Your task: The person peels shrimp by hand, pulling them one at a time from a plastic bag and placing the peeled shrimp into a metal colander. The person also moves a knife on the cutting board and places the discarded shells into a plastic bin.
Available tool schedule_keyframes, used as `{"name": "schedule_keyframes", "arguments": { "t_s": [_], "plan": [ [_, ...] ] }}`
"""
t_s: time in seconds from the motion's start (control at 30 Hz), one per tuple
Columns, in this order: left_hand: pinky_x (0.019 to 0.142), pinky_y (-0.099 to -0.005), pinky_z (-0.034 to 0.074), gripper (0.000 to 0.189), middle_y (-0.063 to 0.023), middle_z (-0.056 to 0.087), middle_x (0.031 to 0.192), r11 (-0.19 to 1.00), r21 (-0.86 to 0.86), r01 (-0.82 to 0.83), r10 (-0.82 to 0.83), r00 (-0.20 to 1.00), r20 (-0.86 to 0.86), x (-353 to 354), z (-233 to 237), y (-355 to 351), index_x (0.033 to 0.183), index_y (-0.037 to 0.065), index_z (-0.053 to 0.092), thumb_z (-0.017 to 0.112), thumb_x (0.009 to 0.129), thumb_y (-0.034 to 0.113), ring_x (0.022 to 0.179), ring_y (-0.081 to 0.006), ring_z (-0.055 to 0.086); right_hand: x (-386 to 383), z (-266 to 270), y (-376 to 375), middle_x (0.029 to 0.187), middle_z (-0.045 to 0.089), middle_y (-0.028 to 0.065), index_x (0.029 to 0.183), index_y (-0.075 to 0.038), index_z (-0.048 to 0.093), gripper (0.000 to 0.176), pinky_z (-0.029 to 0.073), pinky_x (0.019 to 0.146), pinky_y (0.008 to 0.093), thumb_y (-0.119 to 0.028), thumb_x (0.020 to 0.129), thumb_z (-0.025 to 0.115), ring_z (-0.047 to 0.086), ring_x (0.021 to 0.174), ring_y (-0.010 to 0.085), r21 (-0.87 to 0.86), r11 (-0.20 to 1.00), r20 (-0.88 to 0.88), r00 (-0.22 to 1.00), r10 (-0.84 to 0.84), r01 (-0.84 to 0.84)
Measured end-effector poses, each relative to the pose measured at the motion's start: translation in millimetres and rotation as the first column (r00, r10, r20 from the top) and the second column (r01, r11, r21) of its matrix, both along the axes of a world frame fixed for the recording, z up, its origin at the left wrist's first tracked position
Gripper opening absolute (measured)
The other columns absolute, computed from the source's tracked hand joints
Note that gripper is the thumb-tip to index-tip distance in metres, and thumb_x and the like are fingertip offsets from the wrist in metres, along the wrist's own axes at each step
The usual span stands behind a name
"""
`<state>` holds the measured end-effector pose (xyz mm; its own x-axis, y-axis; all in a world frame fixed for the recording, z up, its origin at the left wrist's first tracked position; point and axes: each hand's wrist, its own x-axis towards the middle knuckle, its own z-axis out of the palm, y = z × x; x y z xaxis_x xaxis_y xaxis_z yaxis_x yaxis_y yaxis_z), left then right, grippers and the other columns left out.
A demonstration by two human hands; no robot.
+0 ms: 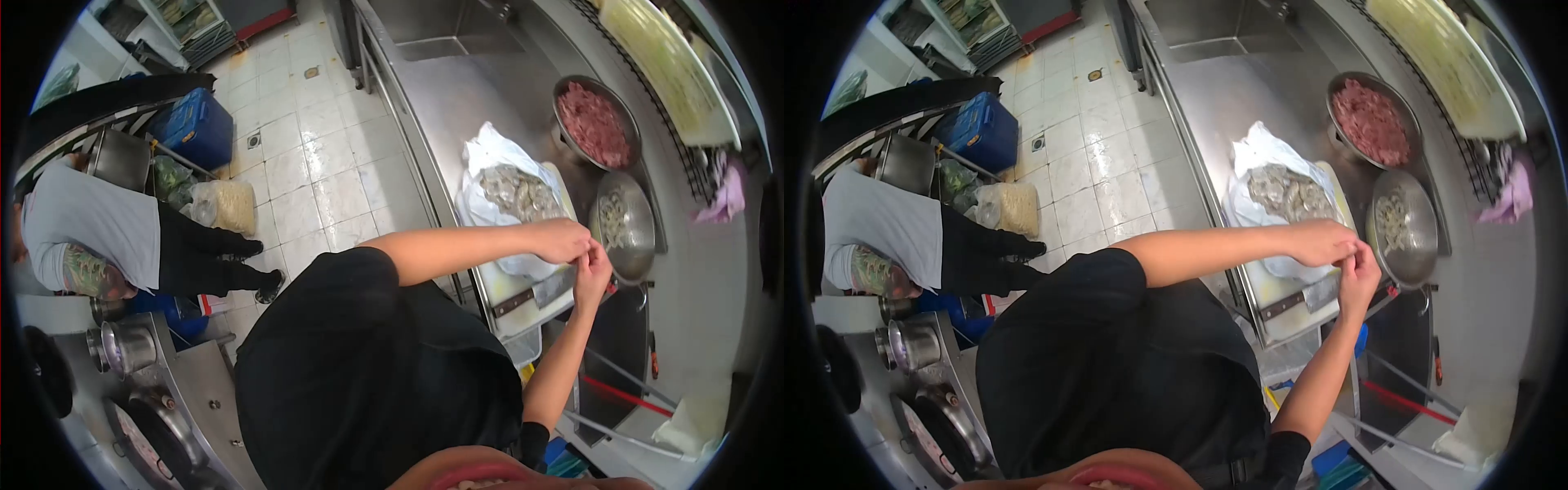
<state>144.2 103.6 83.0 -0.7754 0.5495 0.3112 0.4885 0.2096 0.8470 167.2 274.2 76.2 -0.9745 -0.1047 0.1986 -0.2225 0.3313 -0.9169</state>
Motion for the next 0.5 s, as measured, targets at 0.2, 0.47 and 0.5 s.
{"name": "schedule_keyframes", "arguments": {
  "t_s": [0.2, 0.47, 0.5],
  "plan": [
    [0.077, -0.0308, 0.048, 0.025, -0.0057, 0.065, 0.089, 0.923, 0.365, 0.124, -0.262, 0.897, 0.356, 34.5, -22.4, 5.5, 0.097, 0.001, 0.060, 0.046, 0.097, 0.021, 0.081, -0.0140, 0.061, 28.6, 11.0, 28.8, 0.070, 0.064, 0.0060, 0.089, 0.003, 0.064, 0.013, 0.050, 0.057, 0.0266, -0.007, 0.085, 0.057, 0.062, 0.062, 0.0127, 0.146, 0.986, -0.037, 0.996, 0.084, -0.078],
    [0.086, -0.0322, 0.046, 0.028, -0.0080, 0.064, 0.092, 0.859, 0.504, 0.088, -0.319, 0.863, 0.392, 61.2, -32.3, 33.3, 0.098, 0.001, 0.058, 0.046, 0.099, 0.026, 0.090, -0.0168, 0.060, 50.6, -18.7, 70.7, 0.079, 0.067, 0.0106, 0.091, 0.005, 0.064, 0.015, 0.054, 0.061, 0.0282, 0.000, 0.083, 0.052, 0.065, 0.067, 0.0149, -0.239, 0.970, 0.149, 0.989, -0.012, 0.048],
    [0.087, -0.0331, 0.046, 0.027, -0.0083, 0.063, 0.095, 0.818, 0.571, 0.074, -0.371, 0.826, 0.424, 62.5, -31.5, 42.9, 0.099, 0.001, 0.057, 0.046, 0.099, 0.026, 0.092, -0.0175, 0.060, 60.9, -12.7, 74.2, 0.082, 0.067, 0.0114, 0.095, 0.004, 0.063, 0.017, 0.053, 0.066, 0.0306, -0.002, 0.084, 0.053, 0.066, 0.073, 0.0160, -0.075, 0.996, 0.027, 0.999, -0.044, 0.046]
  ]
}}
